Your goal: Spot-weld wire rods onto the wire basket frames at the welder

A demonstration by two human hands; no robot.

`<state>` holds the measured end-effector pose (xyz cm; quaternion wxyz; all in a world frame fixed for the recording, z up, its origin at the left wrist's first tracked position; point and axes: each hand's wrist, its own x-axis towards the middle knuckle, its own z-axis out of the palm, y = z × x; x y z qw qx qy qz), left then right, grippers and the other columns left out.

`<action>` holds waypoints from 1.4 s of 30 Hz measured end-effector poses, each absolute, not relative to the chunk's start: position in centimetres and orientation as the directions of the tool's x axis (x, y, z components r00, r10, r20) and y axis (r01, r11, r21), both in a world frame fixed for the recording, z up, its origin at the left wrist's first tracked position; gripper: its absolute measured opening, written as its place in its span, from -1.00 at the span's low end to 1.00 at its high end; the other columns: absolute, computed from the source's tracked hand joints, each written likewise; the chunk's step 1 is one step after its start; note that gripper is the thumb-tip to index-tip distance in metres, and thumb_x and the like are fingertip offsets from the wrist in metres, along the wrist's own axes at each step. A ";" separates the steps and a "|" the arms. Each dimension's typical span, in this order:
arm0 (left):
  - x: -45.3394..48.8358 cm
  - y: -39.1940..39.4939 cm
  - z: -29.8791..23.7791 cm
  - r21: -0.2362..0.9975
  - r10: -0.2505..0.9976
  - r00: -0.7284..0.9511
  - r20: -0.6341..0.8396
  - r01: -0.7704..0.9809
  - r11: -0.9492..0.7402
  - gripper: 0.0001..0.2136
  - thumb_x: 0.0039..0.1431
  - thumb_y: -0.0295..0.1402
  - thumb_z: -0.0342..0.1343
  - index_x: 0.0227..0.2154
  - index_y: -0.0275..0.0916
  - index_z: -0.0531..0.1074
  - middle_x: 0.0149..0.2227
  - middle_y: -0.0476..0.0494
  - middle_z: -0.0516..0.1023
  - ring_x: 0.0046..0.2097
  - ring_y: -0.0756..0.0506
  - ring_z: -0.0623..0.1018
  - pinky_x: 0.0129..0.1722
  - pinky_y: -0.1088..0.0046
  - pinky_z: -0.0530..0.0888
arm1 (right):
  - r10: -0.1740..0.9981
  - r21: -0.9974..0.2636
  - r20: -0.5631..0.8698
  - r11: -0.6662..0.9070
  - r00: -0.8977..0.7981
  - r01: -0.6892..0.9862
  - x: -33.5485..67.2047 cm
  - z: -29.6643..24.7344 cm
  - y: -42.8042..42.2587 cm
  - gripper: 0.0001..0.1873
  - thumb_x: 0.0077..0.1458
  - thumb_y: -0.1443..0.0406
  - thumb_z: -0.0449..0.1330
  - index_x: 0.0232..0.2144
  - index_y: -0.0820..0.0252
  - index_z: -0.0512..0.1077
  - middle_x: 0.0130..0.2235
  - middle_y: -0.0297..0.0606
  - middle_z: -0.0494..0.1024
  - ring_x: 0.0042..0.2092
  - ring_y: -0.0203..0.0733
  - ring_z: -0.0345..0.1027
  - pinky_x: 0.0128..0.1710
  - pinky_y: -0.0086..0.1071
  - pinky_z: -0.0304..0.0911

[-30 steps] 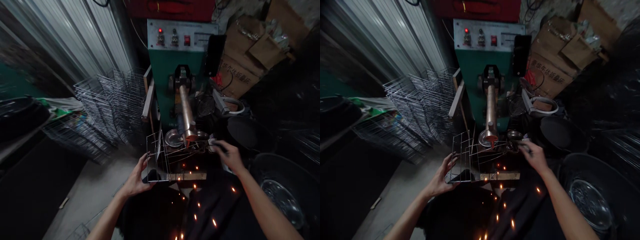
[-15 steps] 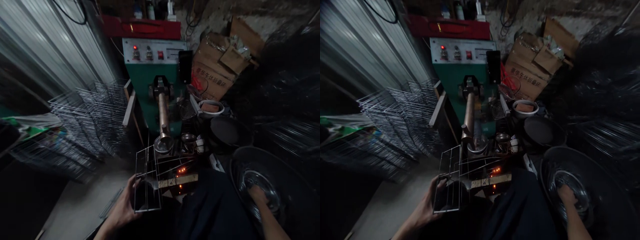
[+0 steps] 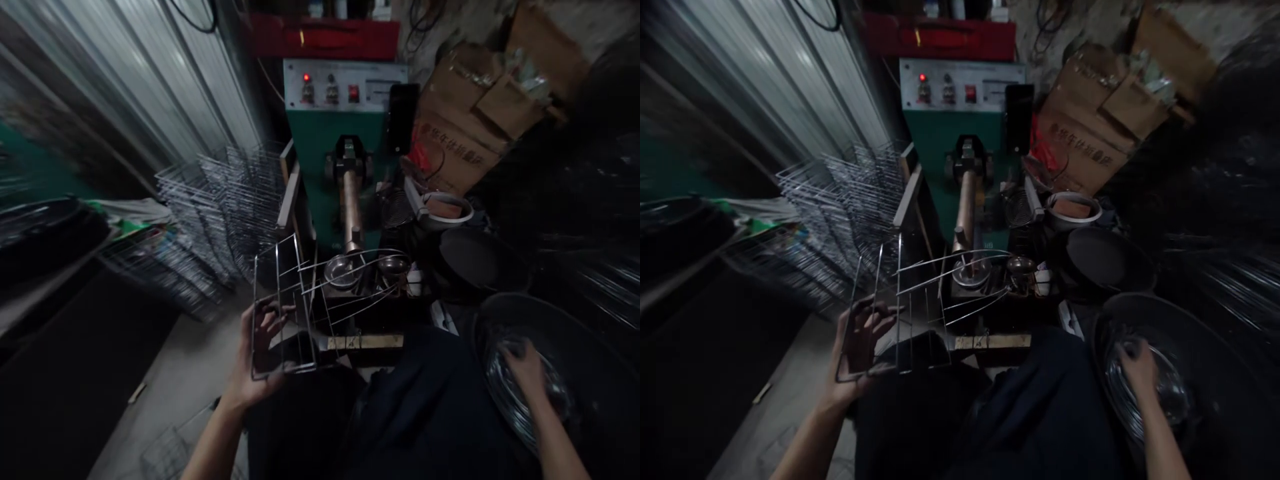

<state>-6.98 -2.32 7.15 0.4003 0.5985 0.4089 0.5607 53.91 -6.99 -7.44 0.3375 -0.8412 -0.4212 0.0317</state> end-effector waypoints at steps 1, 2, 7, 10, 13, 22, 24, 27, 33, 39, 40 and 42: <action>-6.9 -2.3 7.4 0.937 0.939 0.018 0.344 0.050 -0.345 -0.08 -0.08 -0.05 0.48 0.32 0.08 0.15 0.26 -0.28 0.35 0.28 -0.43 0.44 0.30 -0.16 0.38 | 0.816 -0.671 0.224 -0.267 0.532 0.692 51.0 -5.3 -5.7 -0.56 -0.02 -0.08 0.16 -0.35 0.15 0.52 -0.29 0.02 0.67 -0.19 0.21 0.61 -0.18 -0.01 0.54; -6.7 -2.2 7.7 0.934 0.936 0.006 0.351 0.061 -0.351 -0.08 -0.10 -0.04 0.48 0.32 0.04 0.17 0.25 -0.30 0.35 0.25 -0.42 0.46 0.28 -0.13 0.40 | 0.895 -0.715 0.206 -0.138 0.396 0.686 47.8 -3.3 -4.5 -0.55 0.08 -0.07 0.17 -0.28 0.17 0.55 -0.24 -0.01 0.69 -0.17 0.13 0.61 -0.14 -0.09 0.54; -5.9 -2.3 9.1 0.911 0.920 0.043 0.389 0.128 -0.392 -0.08 -0.06 -0.08 0.43 0.35 -0.03 0.13 0.18 -0.31 0.36 0.18 -0.37 0.48 0.19 -0.04 0.45 | 0.899 -0.573 0.332 0.433 -0.286 0.696 31.7 2.9 0.2 -0.69 0.36 0.23 0.15 0.05 0.10 0.57 0.02 -0.17 0.67 0.02 -0.08 0.58 0.08 -0.24 0.47; -5.8 -2.5 10.2 0.899 0.912 0.055 0.407 0.149 -0.411 -0.07 -0.05 -0.07 0.42 0.36 -0.03 0.11 0.18 -0.31 0.34 0.16 -0.37 0.48 0.14 -0.03 0.47 | 0.800 -0.314 0.354 0.589 -0.483 0.745 26.6 3.0 2.3 -0.60 0.32 0.44 0.12 0.11 0.07 0.55 0.04 -0.20 0.66 0.07 -0.09 0.54 0.00 -0.29 0.50; -6.1 -2.3 11.4 0.887 0.899 0.045 0.435 0.149 -0.436 -0.09 -0.02 -0.03 0.41 0.36 -0.01 0.12 0.18 -0.31 0.33 0.14 -0.37 0.48 0.12 -0.04 0.48 | 0.766 -0.176 0.333 0.623 -0.550 0.762 24.8 2.4 3.8 -0.59 0.29 0.47 0.16 0.11 0.06 0.54 0.04 -0.22 0.67 0.12 -0.07 0.49 -0.01 -0.30 0.51; -6.6 -1.1 13.6 0.850 0.852 -0.034 0.523 0.091 -0.518 -0.12 -0.04 0.01 0.44 0.33 -0.04 0.22 0.13 -0.28 0.38 0.06 -0.30 0.51 0.02 0.13 0.54 | 0.730 -0.196 0.371 0.665 -0.573 0.721 24.5 4.2 5.7 -0.55 0.28 0.51 0.14 0.11 0.03 0.54 0.04 -0.28 0.66 0.13 -0.10 0.48 0.04 -0.28 0.49; -6.4 -1.0 14.0 0.841 0.839 -0.058 0.541 0.072 -0.537 -0.15 -0.04 -0.02 0.46 0.31 -0.01 0.26 0.12 -0.23 0.39 0.04 -0.25 0.52 0.00 0.20 0.54 | 0.717 -0.194 0.402 0.674 -0.569 0.713 24.5 4.6 6.1 -0.53 0.28 0.52 0.11 0.10 0.04 0.55 0.03 -0.27 0.67 0.14 -0.10 0.47 0.02 -0.30 0.49; -6.1 -1.0 14.2 0.846 0.839 -0.113 0.533 0.055 -0.530 -0.15 -0.07 -0.01 0.48 0.30 0.03 0.30 0.11 -0.18 0.41 0.04 -0.24 0.51 -0.01 0.22 0.55 | 0.710 -0.186 0.421 0.677 -0.565 0.712 24.5 5.1 6.6 -0.54 0.28 0.52 0.10 0.10 0.06 0.55 0.01 -0.25 0.68 0.16 -0.08 0.45 -0.07 -0.32 0.50; -5.9 -0.7 14.2 0.842 0.826 -0.168 0.538 0.080 -0.533 -0.16 -0.11 0.03 0.47 0.28 0.12 0.33 0.10 -0.14 0.43 0.03 -0.28 0.52 -0.02 0.07 0.60 | 0.703 -0.175 0.404 0.688 -0.586 0.704 24.4 5.3 7.4 -0.53 0.24 0.54 0.14 0.09 0.07 0.54 0.03 -0.26 0.67 0.13 -0.06 0.46 -0.05 -0.29 0.49; -6.2 0.4 14.6 0.836 0.824 -0.162 0.543 0.019 -0.548 -0.15 -0.16 -0.01 0.50 0.26 0.09 0.37 0.09 -0.18 0.42 0.02 -0.27 0.51 -0.06 0.15 0.61 | 0.700 -0.179 0.421 0.687 -0.577 0.704 24.5 5.8 7.9 -0.51 0.21 0.55 0.15 0.08 0.05 0.56 0.00 -0.24 0.68 0.16 -0.06 0.43 -0.04 -0.29 0.48; -6.3 0.7 14.6 0.835 0.824 -0.158 0.545 0.012 -0.550 -0.15 -0.17 -0.03 0.50 0.26 0.08 0.36 0.09 -0.18 0.43 0.01 -0.26 0.51 -0.07 0.19 0.61 | 0.702 -0.177 0.419 0.685 -0.575 0.707 24.5 5.9 8.0 -0.51 0.21 0.55 0.15 0.08 0.04 0.56 -0.01 -0.23 0.68 0.17 -0.05 0.43 -0.04 -0.28 0.48; -6.5 1.2 14.6 0.830 0.820 -0.147 0.553 0.011 -0.558 -0.15 -0.15 -0.05 0.50 0.27 0.05 0.35 0.08 -0.18 0.43 -0.01 -0.23 0.52 -0.09 0.24 0.61 | 0.706 -0.175 0.414 0.681 -0.575 0.711 24.4 6.2 8.2 -0.51 0.22 0.54 0.15 0.08 0.03 0.56 -0.03 -0.21 0.68 0.17 -0.06 0.43 -0.04 -0.29 0.48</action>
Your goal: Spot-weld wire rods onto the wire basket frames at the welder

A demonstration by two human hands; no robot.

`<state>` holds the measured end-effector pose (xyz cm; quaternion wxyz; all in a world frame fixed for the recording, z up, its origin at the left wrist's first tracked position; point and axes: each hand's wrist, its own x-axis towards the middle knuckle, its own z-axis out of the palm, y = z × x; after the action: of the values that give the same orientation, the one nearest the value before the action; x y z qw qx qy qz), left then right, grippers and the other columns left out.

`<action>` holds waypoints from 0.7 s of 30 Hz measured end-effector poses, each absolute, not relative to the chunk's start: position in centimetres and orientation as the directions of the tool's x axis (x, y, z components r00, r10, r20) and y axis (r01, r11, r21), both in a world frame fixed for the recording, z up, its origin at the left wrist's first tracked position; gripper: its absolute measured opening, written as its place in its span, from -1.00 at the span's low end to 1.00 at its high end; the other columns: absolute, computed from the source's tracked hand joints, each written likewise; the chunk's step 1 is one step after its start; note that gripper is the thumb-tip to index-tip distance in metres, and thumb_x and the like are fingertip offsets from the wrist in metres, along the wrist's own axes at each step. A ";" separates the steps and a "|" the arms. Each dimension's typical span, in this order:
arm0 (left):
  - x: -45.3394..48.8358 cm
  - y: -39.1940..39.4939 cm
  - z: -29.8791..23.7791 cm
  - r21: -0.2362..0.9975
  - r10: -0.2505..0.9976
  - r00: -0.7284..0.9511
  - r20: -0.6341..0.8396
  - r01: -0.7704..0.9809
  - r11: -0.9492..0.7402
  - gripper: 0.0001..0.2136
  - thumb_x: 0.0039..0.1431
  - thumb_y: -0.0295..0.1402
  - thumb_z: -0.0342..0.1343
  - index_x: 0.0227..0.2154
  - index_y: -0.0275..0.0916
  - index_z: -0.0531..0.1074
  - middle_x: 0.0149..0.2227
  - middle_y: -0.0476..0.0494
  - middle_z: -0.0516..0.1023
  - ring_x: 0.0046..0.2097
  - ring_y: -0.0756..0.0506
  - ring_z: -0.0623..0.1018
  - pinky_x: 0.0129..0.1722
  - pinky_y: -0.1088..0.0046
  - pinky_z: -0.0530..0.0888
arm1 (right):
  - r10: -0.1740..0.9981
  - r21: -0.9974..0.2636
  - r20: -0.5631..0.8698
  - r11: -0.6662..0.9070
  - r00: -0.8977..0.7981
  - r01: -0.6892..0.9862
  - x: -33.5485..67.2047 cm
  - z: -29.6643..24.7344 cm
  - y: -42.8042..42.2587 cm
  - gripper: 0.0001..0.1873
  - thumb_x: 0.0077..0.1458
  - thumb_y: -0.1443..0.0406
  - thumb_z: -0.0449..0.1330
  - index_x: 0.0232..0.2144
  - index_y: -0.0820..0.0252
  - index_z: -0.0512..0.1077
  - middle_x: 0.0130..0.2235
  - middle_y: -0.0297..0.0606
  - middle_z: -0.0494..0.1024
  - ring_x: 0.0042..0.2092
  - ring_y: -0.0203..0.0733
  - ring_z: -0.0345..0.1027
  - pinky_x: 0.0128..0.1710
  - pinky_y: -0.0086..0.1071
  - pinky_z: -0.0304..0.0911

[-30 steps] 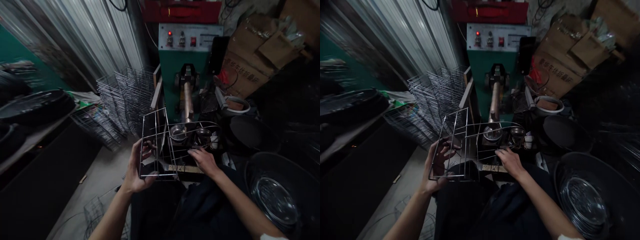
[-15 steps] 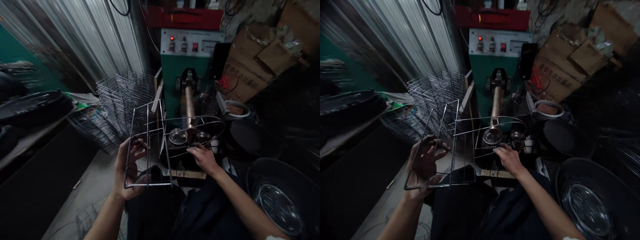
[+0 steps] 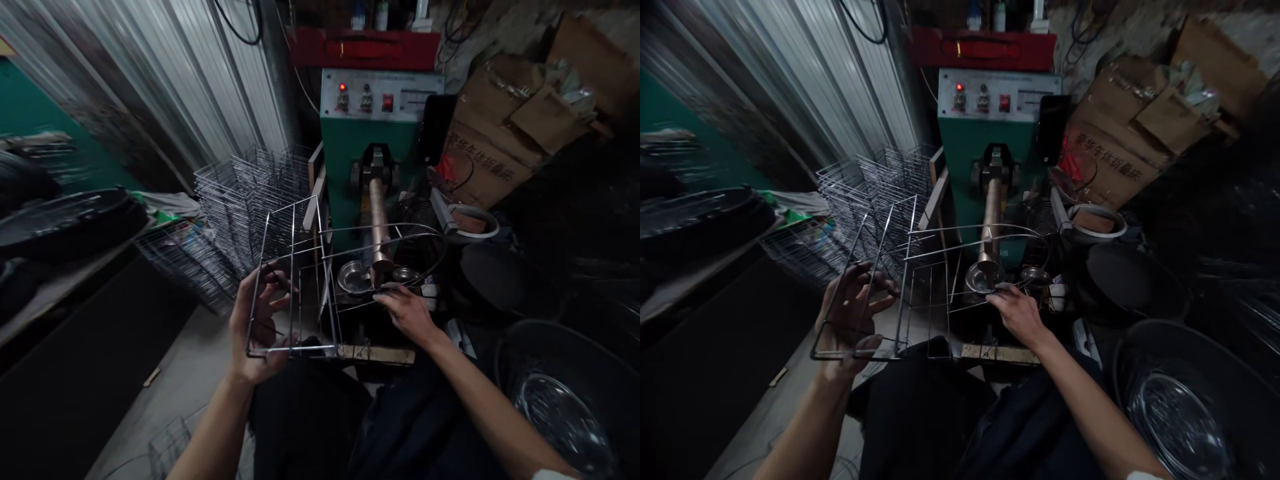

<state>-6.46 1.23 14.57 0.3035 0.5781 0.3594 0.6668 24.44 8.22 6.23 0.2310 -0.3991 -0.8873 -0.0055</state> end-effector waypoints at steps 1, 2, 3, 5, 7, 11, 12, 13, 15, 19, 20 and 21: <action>-6.5 1.5 14.6 0.827 0.818 -0.140 0.557 0.008 -0.562 -0.15 -0.13 -0.06 0.49 0.28 0.04 0.35 0.08 -0.18 0.42 0.00 -0.22 0.52 -0.09 0.26 0.60 | 0.708 -0.174 0.410 0.680 -0.576 0.712 24.4 6.4 8.3 -0.51 0.22 0.54 0.15 0.08 0.02 0.57 -0.04 -0.20 0.69 0.17 -0.06 0.43 -0.04 -0.29 0.48; -6.6 1.7 14.6 0.819 0.812 -0.135 0.568 0.002 -0.573 -0.16 -0.12 -0.07 0.49 0.28 0.03 0.35 0.08 -0.19 0.42 0.01 -0.22 0.51 -0.09 0.28 0.60 | 0.711 -0.176 0.403 0.678 -0.576 0.714 24.3 6.5 8.4 -0.51 0.22 0.54 0.14 0.08 0.02 0.57 -0.05 -0.21 0.69 0.17 -0.07 0.43 -0.04 -0.30 0.47; -6.6 2.0 14.7 0.809 0.803 -0.127 0.583 -0.005 -0.588 -0.16 -0.13 -0.07 0.49 0.27 0.01 0.36 0.06 -0.18 0.42 0.01 -0.21 0.51 -0.10 0.30 0.60 | 0.716 -0.180 0.395 0.674 -0.575 0.716 24.2 6.6 8.5 -0.51 0.23 0.54 0.13 0.07 0.01 0.57 -0.05 -0.21 0.68 0.17 -0.08 0.43 -0.05 -0.32 0.47; -6.6 2.3 14.8 0.802 0.798 -0.113 0.592 -0.015 -0.597 -0.16 -0.14 -0.05 0.50 0.26 0.00 0.37 0.02 -0.18 0.42 -0.01 -0.19 0.49 -0.12 0.31 0.61 | 0.726 -0.191 0.374 0.669 -0.576 0.719 24.0 6.7 8.6 -0.52 0.25 0.53 0.11 0.06 -0.01 0.57 -0.03 -0.24 0.68 0.17 -0.12 0.42 -0.08 -0.36 0.46; -6.7 2.4 14.9 0.810 0.808 -0.106 0.580 -0.022 -0.585 -0.14 -0.17 0.00 0.52 0.25 0.00 0.37 0.00 -0.16 0.41 -0.04 -0.18 0.49 -0.14 0.30 0.61 | 0.731 -0.182 0.361 0.664 -0.578 0.726 24.0 6.6 8.5 -0.54 0.28 0.51 0.10 0.07 -0.01 0.56 -0.01 -0.25 0.67 0.20 -0.13 0.39 -0.10 -0.38 0.46; -7.1 2.4 14.7 0.837 0.834 -0.106 0.542 -0.028 -0.547 -0.13 -0.19 0.00 0.55 0.24 0.06 0.37 0.04 -0.17 0.40 -0.04 -0.21 0.52 -0.14 0.24 0.64 | 0.753 -0.094 0.410 0.595 -0.514 0.798 24.5 6.1 7.9 -0.59 0.31 0.47 0.11 0.09 0.03 0.55 0.04 -0.14 0.63 0.15 -0.07 0.43 -0.12 -0.38 0.46; -7.2 2.5 14.7 0.840 0.838 -0.097 0.536 -0.032 -0.541 -0.14 -0.18 -0.01 0.55 0.23 0.06 0.37 0.04 -0.18 0.40 -0.04 -0.22 0.52 -0.15 0.23 0.65 | 0.763 -0.072 0.422 0.566 -0.489 0.821 24.6 6.1 7.8 -0.58 0.30 0.48 0.11 0.08 0.03 0.56 0.08 -0.12 0.60 0.13 -0.07 0.44 -0.14 -0.39 0.46; -7.4 2.6 14.7 0.840 0.839 -0.091 0.536 -0.043 -0.541 -0.15 -0.18 -0.01 0.55 0.23 0.06 0.38 0.04 -0.19 0.40 -0.04 -0.22 0.53 -0.16 0.23 0.65 | 0.771 -0.052 0.426 0.543 -0.473 0.838 24.8 6.1 7.8 -0.57 0.28 0.49 0.10 0.05 0.03 0.56 0.11 -0.12 0.58 0.14 -0.06 0.43 -0.15 -0.40 0.46; -7.5 3.1 14.7 0.833 0.834 -0.082 0.545 -0.062 -0.550 -0.17 -0.17 -0.03 0.55 0.22 0.04 0.38 0.04 -0.19 0.41 -0.04 -0.20 0.53 -0.16 0.29 0.66 | 0.777 -0.024 0.415 0.530 -0.474 0.848 24.9 6.3 8.0 -0.56 0.24 0.54 0.09 0.01 0.04 0.57 0.15 -0.12 0.55 0.17 -0.05 0.40 -0.17 -0.39 0.46; -7.6 4.2 15.1 0.812 0.813 -0.060 0.579 -0.049 -0.582 -0.16 -0.17 -0.17 0.55 0.23 -0.02 0.38 0.01 -0.18 0.42 -0.09 -0.13 0.55 -0.18 0.43 0.65 | 0.775 -0.029 0.392 0.548 -0.495 0.836 24.5 6.6 8.9 -0.55 0.19 0.60 0.06 -0.04 0.11 0.56 0.09 -0.10 0.58 0.14 -0.02 0.39 -0.14 -0.33 0.48; -7.6 4.3 15.3 0.812 0.813 -0.051 0.580 -0.041 -0.582 -0.16 -0.17 -0.20 0.55 0.24 -0.02 0.38 0.00 -0.17 0.42 -0.10 -0.13 0.55 -0.19 0.44 0.65 | 0.776 -0.034 0.395 0.547 -0.491 0.837 24.3 6.6 9.2 -0.55 0.19 0.60 0.06 -0.05 0.12 0.56 0.07 -0.10 0.59 0.13 -0.02 0.40 -0.14 -0.32 0.47; -7.6 4.5 15.4 0.814 0.814 -0.047 0.578 -0.037 -0.580 -0.18 -0.16 -0.23 0.54 0.24 -0.02 0.38 0.00 -0.17 0.42 -0.11 -0.13 0.55 -0.20 0.43 0.65 | 0.775 -0.035 0.401 0.546 -0.488 0.837 24.2 6.6 9.4 -0.55 0.18 0.61 0.06 -0.05 0.12 0.55 0.06 -0.11 0.60 0.11 -0.03 0.41 -0.14 -0.32 0.47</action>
<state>-7.59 4.48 15.39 0.3279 0.6075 0.3201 0.6488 24.22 9.39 6.55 0.1885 -0.4694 -0.8587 -0.0825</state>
